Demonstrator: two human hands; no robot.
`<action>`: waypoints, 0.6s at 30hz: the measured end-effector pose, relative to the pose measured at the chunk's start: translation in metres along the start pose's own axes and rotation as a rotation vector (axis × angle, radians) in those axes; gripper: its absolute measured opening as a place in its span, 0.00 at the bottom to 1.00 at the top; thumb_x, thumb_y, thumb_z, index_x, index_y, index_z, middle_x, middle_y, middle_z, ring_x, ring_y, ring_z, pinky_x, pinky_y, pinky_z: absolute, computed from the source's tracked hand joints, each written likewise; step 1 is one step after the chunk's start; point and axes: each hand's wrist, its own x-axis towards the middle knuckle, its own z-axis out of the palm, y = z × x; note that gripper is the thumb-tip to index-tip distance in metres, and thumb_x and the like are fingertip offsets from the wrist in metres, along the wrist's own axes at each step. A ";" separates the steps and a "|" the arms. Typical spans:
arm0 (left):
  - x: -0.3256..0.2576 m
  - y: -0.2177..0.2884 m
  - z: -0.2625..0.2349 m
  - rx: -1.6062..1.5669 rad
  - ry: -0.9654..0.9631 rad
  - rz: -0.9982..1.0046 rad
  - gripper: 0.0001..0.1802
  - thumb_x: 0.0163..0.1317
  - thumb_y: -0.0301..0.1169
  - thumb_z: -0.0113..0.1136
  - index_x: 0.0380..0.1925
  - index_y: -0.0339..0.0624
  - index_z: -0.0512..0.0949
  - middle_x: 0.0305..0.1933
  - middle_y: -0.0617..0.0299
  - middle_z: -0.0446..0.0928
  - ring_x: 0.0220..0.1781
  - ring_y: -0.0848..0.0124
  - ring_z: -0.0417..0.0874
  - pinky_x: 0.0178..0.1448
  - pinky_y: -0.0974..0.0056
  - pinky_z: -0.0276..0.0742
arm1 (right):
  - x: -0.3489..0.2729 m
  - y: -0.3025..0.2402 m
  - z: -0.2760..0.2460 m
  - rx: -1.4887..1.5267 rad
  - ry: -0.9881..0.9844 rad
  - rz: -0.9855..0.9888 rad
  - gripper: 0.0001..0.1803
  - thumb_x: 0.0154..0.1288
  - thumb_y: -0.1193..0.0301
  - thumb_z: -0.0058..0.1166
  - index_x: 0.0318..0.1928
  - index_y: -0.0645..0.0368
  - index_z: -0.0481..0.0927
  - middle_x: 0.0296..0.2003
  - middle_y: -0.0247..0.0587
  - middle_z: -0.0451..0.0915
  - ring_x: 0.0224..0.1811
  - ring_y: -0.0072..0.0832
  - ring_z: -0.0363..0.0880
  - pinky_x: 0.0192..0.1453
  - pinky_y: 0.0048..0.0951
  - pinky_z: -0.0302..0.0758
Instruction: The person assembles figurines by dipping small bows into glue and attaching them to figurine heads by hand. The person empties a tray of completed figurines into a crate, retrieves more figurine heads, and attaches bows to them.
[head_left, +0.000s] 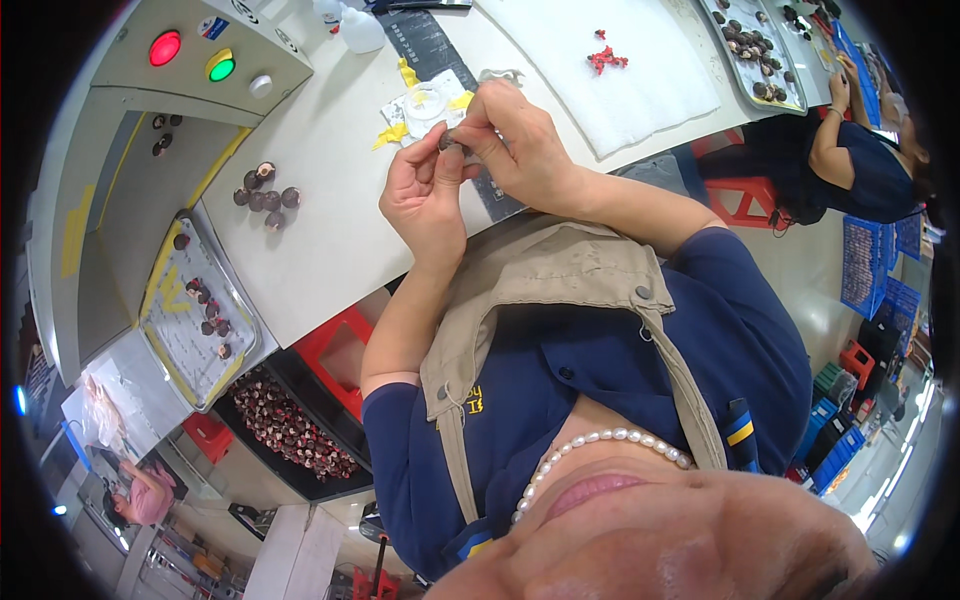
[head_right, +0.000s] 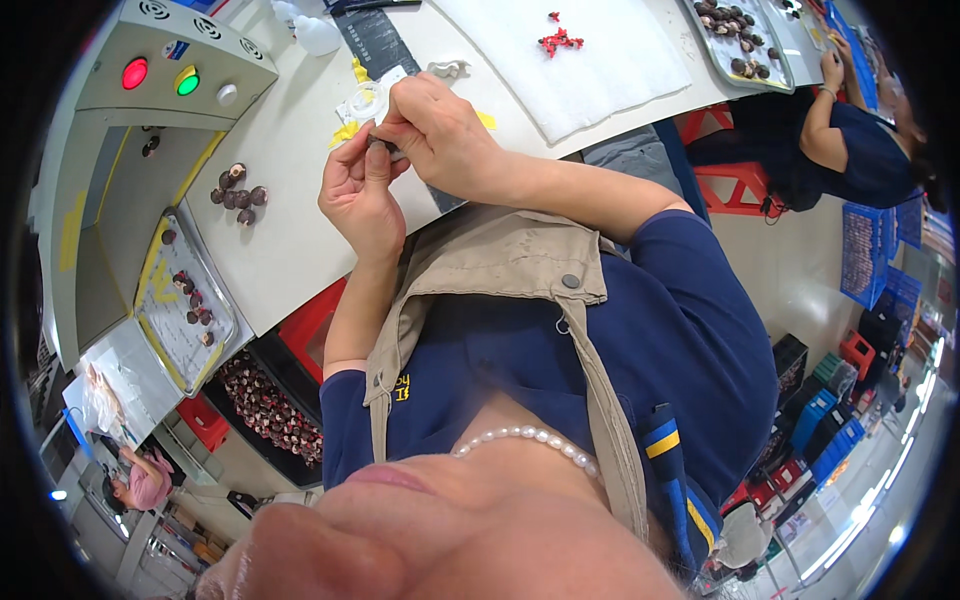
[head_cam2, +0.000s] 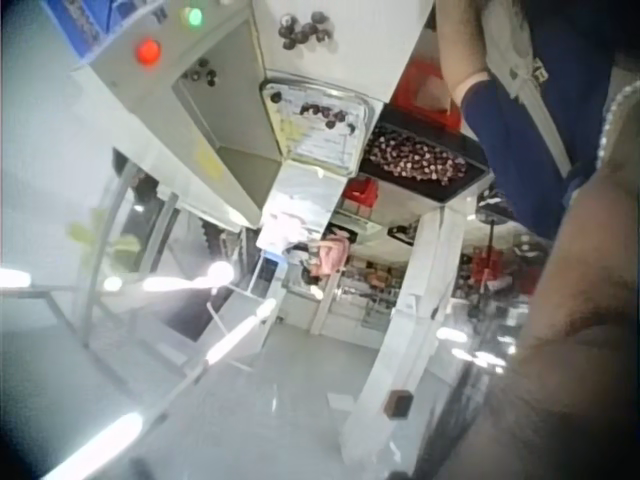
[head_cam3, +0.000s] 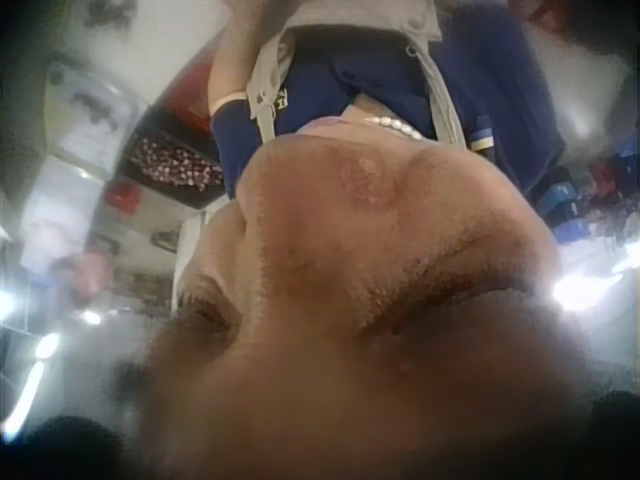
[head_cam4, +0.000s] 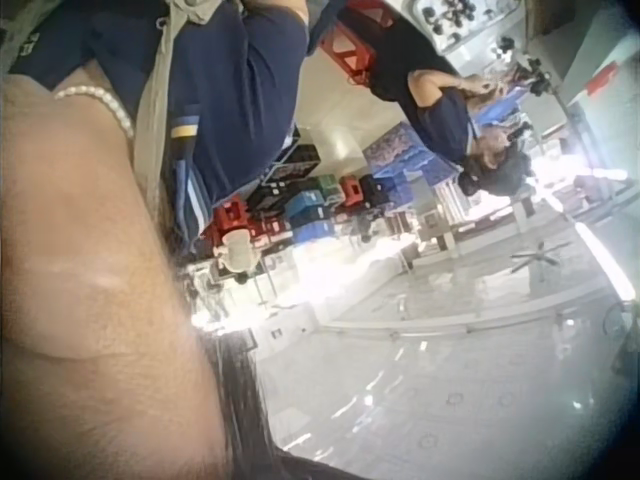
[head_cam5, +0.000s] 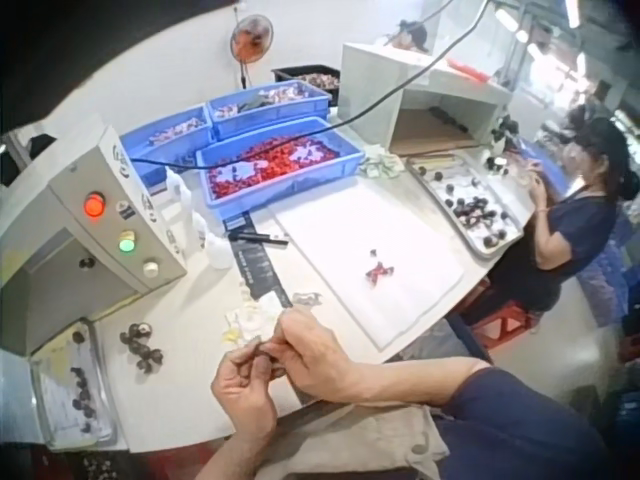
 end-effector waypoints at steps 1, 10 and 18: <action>0.002 0.000 0.000 -0.039 -0.012 -0.106 0.14 0.62 0.25 0.55 0.46 0.30 0.72 0.42 0.52 0.78 0.39 0.71 0.81 0.39 0.70 0.81 | -0.001 0.004 -0.004 0.044 -0.049 0.060 0.09 0.55 0.76 0.56 0.27 0.60 0.68 0.26 0.39 0.70 0.32 0.36 0.68 0.34 0.32 0.67; 0.009 0.007 0.020 -0.474 -0.245 -0.623 0.22 0.67 0.40 0.48 0.52 0.34 0.67 0.47 0.51 0.76 0.49 0.66 0.78 0.54 0.60 0.75 | -0.005 0.015 -0.039 0.001 -0.038 -0.006 0.19 0.44 0.65 0.68 0.37 0.57 0.78 0.42 0.38 0.71 0.51 0.35 0.64 0.54 0.32 0.64; 0.014 -0.007 0.037 -0.485 -0.362 -0.631 0.23 0.65 0.40 0.50 0.52 0.31 0.67 0.47 0.48 0.75 0.49 0.65 0.77 0.55 0.62 0.72 | -0.003 0.023 -0.066 -0.041 -0.134 -0.014 0.22 0.38 0.61 0.71 0.36 0.55 0.79 0.44 0.35 0.72 0.51 0.34 0.64 0.54 0.33 0.65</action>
